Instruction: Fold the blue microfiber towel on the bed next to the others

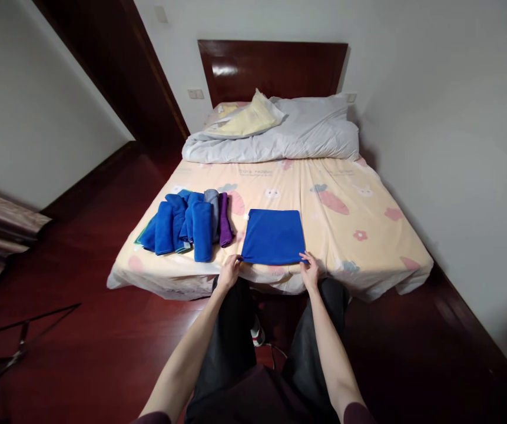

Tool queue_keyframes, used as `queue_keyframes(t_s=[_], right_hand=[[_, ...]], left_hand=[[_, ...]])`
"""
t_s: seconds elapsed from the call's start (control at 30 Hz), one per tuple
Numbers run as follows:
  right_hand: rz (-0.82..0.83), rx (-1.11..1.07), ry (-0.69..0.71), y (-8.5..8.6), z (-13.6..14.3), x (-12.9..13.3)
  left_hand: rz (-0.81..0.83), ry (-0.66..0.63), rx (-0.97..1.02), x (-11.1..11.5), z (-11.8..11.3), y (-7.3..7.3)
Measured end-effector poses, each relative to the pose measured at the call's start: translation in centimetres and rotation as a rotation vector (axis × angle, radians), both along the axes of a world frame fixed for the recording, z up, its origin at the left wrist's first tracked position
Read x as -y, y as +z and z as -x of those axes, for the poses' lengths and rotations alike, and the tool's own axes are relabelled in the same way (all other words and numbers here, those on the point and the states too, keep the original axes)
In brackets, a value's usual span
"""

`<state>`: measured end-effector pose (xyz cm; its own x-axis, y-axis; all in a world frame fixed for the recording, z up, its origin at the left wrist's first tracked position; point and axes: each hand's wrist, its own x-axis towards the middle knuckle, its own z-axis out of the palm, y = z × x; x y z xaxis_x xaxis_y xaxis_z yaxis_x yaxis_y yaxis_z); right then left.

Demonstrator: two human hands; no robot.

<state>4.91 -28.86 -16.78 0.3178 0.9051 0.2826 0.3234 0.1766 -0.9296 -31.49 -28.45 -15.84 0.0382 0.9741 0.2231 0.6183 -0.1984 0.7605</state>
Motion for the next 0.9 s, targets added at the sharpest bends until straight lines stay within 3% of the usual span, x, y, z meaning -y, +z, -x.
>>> queue_keyframes(t_s=[0.13,0.5,0.9], right_hand=[[0.044,-0.101,-0.011,-0.1,0.4,-0.3],[0.129,-0.006,-0.075,-0.5,-0.4,-0.2],[0.163,0.037,-0.183,-1.9,-0.2,-0.5]], left_hand=[[0.019,0.050,0.022,0.0,-0.2,0.6],[0.027,0.078,0.148,1.0,-0.2,1.2],[0.149,0.110,0.176,-0.4,-0.3,1.0]])
